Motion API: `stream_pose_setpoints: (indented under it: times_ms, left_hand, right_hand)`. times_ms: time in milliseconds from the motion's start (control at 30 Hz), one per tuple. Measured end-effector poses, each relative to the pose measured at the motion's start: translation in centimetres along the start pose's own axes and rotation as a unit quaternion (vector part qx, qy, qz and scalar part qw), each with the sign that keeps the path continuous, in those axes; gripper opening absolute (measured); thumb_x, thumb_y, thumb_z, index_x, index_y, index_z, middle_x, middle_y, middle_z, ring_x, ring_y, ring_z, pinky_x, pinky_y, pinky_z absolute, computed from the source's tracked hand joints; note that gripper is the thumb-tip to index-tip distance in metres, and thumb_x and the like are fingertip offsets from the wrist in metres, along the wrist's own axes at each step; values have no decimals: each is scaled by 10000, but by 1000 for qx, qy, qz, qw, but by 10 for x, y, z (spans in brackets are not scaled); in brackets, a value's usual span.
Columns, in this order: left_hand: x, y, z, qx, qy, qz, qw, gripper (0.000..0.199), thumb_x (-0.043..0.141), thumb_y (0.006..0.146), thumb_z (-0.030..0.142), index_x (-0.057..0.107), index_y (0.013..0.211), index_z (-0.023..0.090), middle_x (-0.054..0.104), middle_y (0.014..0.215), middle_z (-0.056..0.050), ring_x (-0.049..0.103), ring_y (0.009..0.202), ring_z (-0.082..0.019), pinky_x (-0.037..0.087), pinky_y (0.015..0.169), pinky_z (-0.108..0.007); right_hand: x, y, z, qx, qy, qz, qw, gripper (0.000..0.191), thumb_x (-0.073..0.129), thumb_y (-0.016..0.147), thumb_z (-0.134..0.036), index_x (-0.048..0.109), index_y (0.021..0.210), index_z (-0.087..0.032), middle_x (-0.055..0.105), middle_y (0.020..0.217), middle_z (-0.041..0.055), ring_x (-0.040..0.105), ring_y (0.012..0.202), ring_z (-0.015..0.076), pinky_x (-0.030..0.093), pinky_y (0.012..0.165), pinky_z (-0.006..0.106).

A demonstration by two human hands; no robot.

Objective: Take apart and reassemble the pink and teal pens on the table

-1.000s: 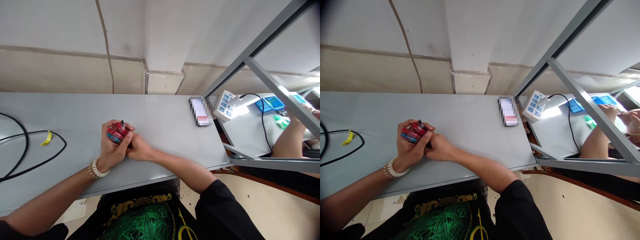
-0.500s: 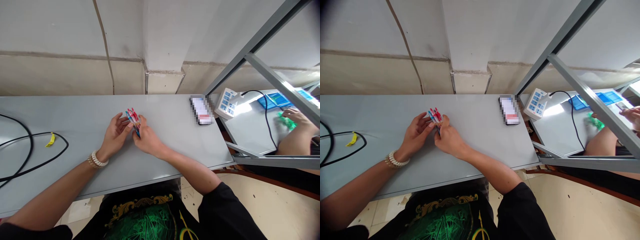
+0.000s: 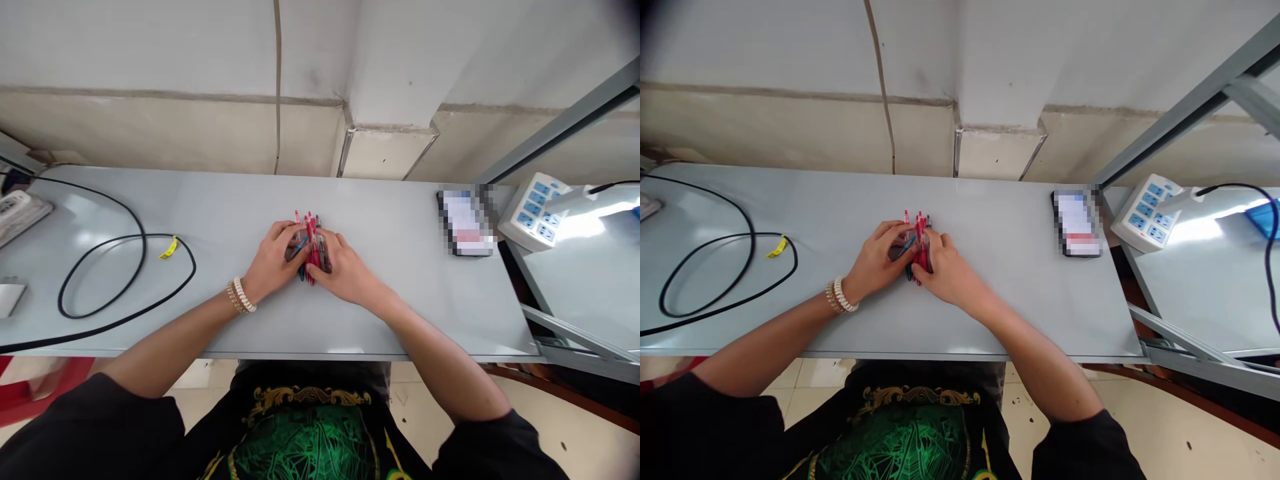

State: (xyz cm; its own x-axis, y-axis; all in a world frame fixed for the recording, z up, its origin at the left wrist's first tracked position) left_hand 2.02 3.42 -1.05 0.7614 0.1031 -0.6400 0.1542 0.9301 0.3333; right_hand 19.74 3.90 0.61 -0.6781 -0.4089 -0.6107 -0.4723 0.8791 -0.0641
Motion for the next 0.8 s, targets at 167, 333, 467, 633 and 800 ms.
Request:
stream_pose_setpoints:
  times_ms: [167,333,467,633,800]
  left_hand:
    - [-2,1,-4,22,54,15,998,422,628,987,325,602,1385,186,576,1400,-171,582,1339,-320,555,1095,-559]
    - [-15,4,-8,-18,90,12,996,414,671,956,363,611,1316,167,637,1132,-117,640,830,-205,602,799,-409]
    - [-24,8,-10,2,96,-49,994,383,598,1014,404,560,1335,198,656,817,-5,610,650,-183,538,676,-353]
    - [-32,14,-15,-5,31,33,999,384,677,972,489,615,1279,267,681,756,40,589,503,-138,479,533,-307]
    - [-30,17,-25,-44,13,82,996,324,647,1004,505,751,1103,214,735,861,-12,654,610,-143,540,571,-301]
  right_hand:
    - [-8,2,15,-29,2,10,1000,435,594,952,-204,558,1385,-194,616,1160,98,603,689,134,583,822,402]
    - [-5,7,16,-47,-15,46,998,266,596,945,-187,631,1208,-173,621,1021,74,570,710,146,535,758,342]
    - [-4,8,12,-56,-24,34,998,217,601,949,-199,643,1160,-169,624,1007,71,572,751,156,520,773,333]
    - [-5,9,14,-55,-11,26,998,176,584,954,-210,647,1115,-180,608,959,40,547,732,138,505,740,305]
    - [-6,9,17,-39,9,28,999,221,585,916,-179,662,1123,-190,627,970,30,515,650,104,488,680,288]
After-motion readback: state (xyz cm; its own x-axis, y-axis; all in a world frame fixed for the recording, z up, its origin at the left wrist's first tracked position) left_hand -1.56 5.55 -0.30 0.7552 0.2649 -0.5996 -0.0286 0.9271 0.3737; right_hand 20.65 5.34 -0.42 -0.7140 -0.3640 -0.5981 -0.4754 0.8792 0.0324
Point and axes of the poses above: each hand's wrist, its own y-axis towards the middle knuckle, its own x-axis out of the palm, z = x × y, the point moved 4 cm from there along y, towards the middle knuckle
